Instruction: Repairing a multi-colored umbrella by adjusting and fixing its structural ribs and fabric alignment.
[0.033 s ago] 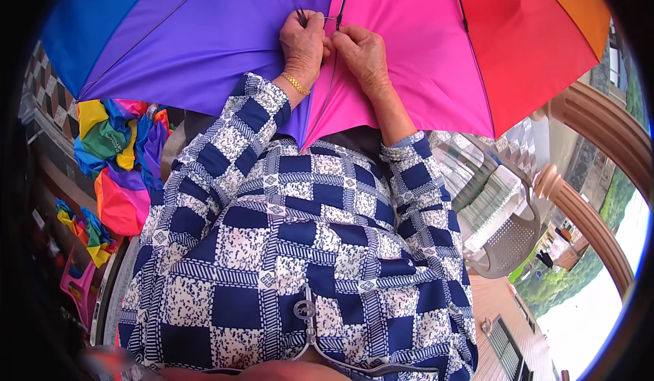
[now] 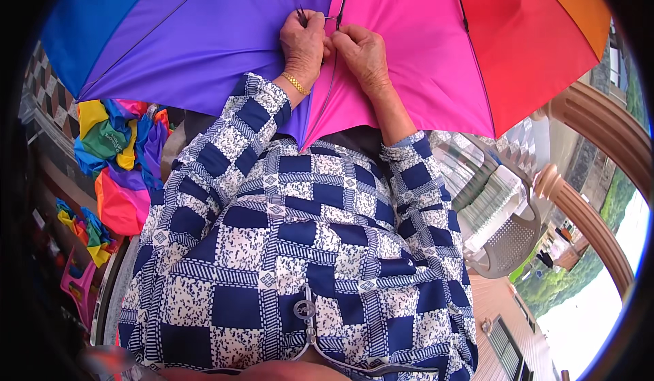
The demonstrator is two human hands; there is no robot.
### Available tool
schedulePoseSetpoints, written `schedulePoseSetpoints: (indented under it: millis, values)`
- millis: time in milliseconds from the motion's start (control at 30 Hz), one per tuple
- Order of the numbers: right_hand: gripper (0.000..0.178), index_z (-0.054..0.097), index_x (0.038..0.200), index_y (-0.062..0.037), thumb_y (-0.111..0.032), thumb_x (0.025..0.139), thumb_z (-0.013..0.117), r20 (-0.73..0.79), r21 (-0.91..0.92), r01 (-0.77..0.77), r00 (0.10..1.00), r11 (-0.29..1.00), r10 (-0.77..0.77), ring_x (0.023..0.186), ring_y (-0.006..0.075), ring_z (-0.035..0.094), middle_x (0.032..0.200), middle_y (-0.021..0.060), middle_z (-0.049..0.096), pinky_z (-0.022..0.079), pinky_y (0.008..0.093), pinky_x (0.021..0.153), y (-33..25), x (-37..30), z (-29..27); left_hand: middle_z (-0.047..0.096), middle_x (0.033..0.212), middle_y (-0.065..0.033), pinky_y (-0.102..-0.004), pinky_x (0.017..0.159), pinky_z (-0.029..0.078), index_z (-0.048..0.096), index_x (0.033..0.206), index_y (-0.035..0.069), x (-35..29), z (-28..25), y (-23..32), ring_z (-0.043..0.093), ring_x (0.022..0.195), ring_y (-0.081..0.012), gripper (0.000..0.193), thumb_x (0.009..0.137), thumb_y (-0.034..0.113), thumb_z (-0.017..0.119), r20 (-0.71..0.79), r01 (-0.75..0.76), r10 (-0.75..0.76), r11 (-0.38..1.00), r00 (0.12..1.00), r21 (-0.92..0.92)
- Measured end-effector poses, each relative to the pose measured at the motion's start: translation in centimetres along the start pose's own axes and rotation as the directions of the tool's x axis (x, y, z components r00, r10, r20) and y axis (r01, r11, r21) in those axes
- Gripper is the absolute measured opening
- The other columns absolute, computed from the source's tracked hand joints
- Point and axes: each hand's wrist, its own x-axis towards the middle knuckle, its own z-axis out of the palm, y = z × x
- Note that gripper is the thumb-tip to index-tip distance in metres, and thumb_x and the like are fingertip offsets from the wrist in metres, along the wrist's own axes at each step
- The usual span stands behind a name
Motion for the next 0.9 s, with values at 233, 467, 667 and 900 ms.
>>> schedulePoseSetpoints:
  millis: [233, 467, 667, 900]
  values:
    - [0.017, 0.064, 0.078, 0.0023, -0.015, 0.078, 0.06, -0.027, -0.036, -0.005, 1.0, 0.999, 0.004, 0.059, 0.0057, 0.052, 0.061, 0.0001, 0.059, 0.043, 0.023, 0.055, -1.0, -0.2, 0.2, 0.054, 0.06, -0.0005, -0.024, 0.039, 0.041, 0.054, 0.073, 0.003, 0.1, 0.1, -0.7, 0.049, 0.044, -0.0083, 0.015, 0.08, 0.013, 0.063, 0.008, -0.1, 0.1, 0.992, 0.995, 0.076]
    - [0.017, 0.065, 0.079, -0.0004, -0.017, 0.078, 0.06, -0.057, -0.101, 0.026, 0.998, 0.995, -0.032, 0.057, 0.0096, 0.055, 0.061, 0.0052, 0.061, 0.045, 0.0259, 0.054, 0.0, 0.0, 0.0, 0.057, 0.064, 0.0005, -0.0231, 0.053, 0.043, 0.059, 0.07, 0.002, -0.1, 0.7, 0.6, 0.05, 0.057, -0.0063, 0.013, 0.077, 0.01, 0.066, 0.051, -0.079, 0.072, 0.987, 0.996, 0.142]
    - [0.018, 0.067, 0.081, -0.0045, -0.021, 0.078, 0.061, -0.042, -0.356, 0.082, 0.994, 0.931, -0.103, 0.061, 0.025, 0.062, 0.068, 0.012, 0.063, 0.048, 0.0341, 0.057, -1.6, -0.8, -1.1, 0.057, 0.063, 0.0006, -0.0227, 0.048, 0.043, 0.059, 0.071, 0.002, -0.3, 0.7, 0.6, 0.051, 0.053, -0.0069, 0.012, 0.077, 0.011, 0.066, 0.078, -0.084, 0.075, 0.99, 0.994, 0.115]
    - [0.016, 0.066, 0.086, -0.0073, -0.02, 0.079, 0.059, -0.017, -0.699, 0.227, 0.942, 0.678, -0.334, 0.072, 0.0305, 0.062, 0.08, 0.0121, 0.062, 0.05, 0.0405, 0.063, -3.6, -2.0, -2.3, 0.054, 0.059, -0.0004, -0.0224, 0.034, 0.038, 0.056, 0.074, 0.004, -1.0, 0.9, 2.2, 0.051, 0.038, -0.0106, 0.012, 0.079, 0.012, 0.064, 0.163, 0.11, -0.103, 0.993, 0.981, -0.036]
